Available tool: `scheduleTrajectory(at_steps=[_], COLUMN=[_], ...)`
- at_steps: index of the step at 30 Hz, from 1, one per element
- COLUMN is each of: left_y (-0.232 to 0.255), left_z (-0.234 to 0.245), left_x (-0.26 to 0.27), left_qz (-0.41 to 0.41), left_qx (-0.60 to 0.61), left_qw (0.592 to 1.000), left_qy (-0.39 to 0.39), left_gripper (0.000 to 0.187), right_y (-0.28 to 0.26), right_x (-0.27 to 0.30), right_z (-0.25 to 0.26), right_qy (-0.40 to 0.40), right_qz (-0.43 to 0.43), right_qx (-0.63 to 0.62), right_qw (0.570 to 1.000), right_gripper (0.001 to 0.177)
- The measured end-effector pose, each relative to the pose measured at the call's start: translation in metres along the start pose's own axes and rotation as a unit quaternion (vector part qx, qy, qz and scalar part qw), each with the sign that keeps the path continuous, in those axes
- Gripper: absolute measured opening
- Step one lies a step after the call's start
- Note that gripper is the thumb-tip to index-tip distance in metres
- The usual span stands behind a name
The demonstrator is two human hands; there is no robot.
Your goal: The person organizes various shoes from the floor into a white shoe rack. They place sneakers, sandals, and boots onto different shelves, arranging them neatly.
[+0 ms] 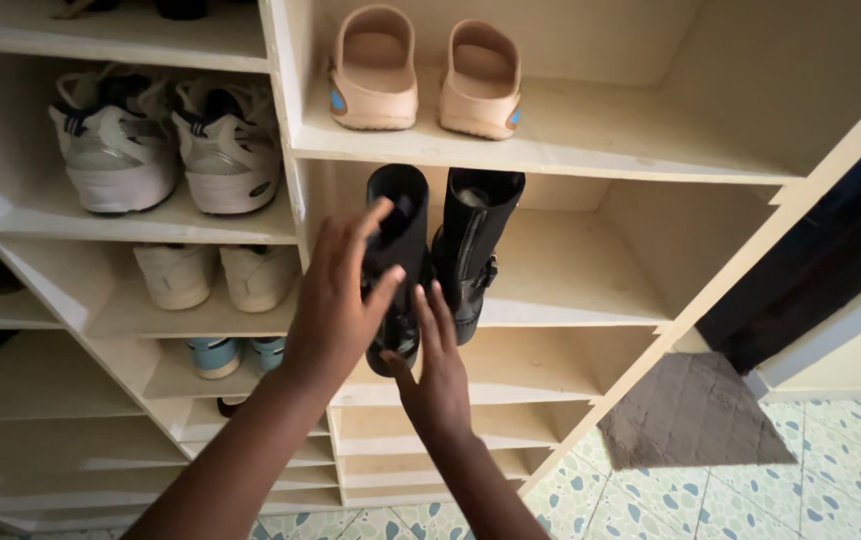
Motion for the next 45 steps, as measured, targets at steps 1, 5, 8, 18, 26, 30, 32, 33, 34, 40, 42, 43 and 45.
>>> scheduleTrajectory(at_steps=[1, 5, 8, 18, 26, 30, 32, 33, 34, 40, 42, 43, 45], left_y=[0.01, -0.002, -0.035, -0.08, -0.132, -0.131, -0.126, -0.124, -0.122, -0.1, -0.099, -0.099, -0.11], left_z=[0.005, -0.007, -0.054, -0.096, -0.117, -0.12, -0.122, -0.124, -0.124, -0.118, -0.118, -0.119, -0.125], left_x=[0.003, 0.047, 0.083, 0.047, 0.046, 0.069, 0.073, 0.074, 0.076, 0.085, 0.087, 0.089, 0.087], left_qz=[-0.056, 0.016, 0.191, 0.143, 0.18, 0.191, 0.2, 0.216, 0.232, 0.285, 0.278, 0.275, 0.29], left_qx=[0.012, 0.002, 0.114, -0.035, -0.096, -0.025, 0.009, 0.014, 0.016, -0.014, -0.055, -0.075, -0.081], left_qw=[0.998, 0.996, 0.975, 0.989, 0.979, 0.981, 0.979, 0.976, 0.972, 0.957, 0.958, 0.957, 0.953], left_qy=[0.039, 0.091, 0.004, 0.021, 0.017, 0.035, 0.031, 0.02, 0.009, 0.045, 0.047, 0.046, 0.034], left_gripper=[0.08, 0.113, 0.096, 0.065, 0.062, 0.105, 0.116, 0.112, 0.109, 0.102, 0.104, 0.105, 0.105], right_y=[0.007, 0.022, 0.04, 0.069, 0.115, 0.115, 0.11, 0.116, 0.121, 0.115, 0.11, 0.106, 0.109], right_x=[0.006, 0.015, -0.006, -0.082, -0.121, -0.122, -0.117, -0.118, -0.118, -0.116, -0.116, -0.117, -0.117], right_z=[0.005, 0.04, 0.044, 0.02, 0.014, 0.024, 0.019, 0.016, 0.012, 0.0, 0.002, 0.004, 0.006], right_qy=[0.022, 0.164, 0.14, 0.061, -0.066, -0.06, -0.021, -0.025, -0.03, 0.013, 0.018, 0.02, -0.007], right_qz=[-0.015, 0.032, -0.012, -0.056, -0.104, -0.073, -0.034, -0.051, -0.069, -0.034, -0.022, -0.008, -0.051], right_qx=[0.0, 0.051, 0.058, 0.024, -0.005, -0.041, -0.049, -0.055, -0.062, -0.066, -0.051, -0.049, -0.065], right_qw=[1.0, 0.985, 0.988, 0.996, 0.992, 0.995, 0.998, 0.997, 0.995, 0.997, 0.998, 0.999, 0.997], right_gripper=[0.088, 0.079, 0.094, 0.106, 0.107, 0.11, 0.109, 0.109, 0.108, 0.105, 0.105, 0.105, 0.104])
Point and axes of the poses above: each hand's wrist, its own x-axis away from the middle knuckle, its own z-axis out of the back of the hand, y = z × x, the point moved 9 cm from there along -x, towards the middle knuckle, and after that the axes turned 8 degrees about -z, right-handed, at the moved point
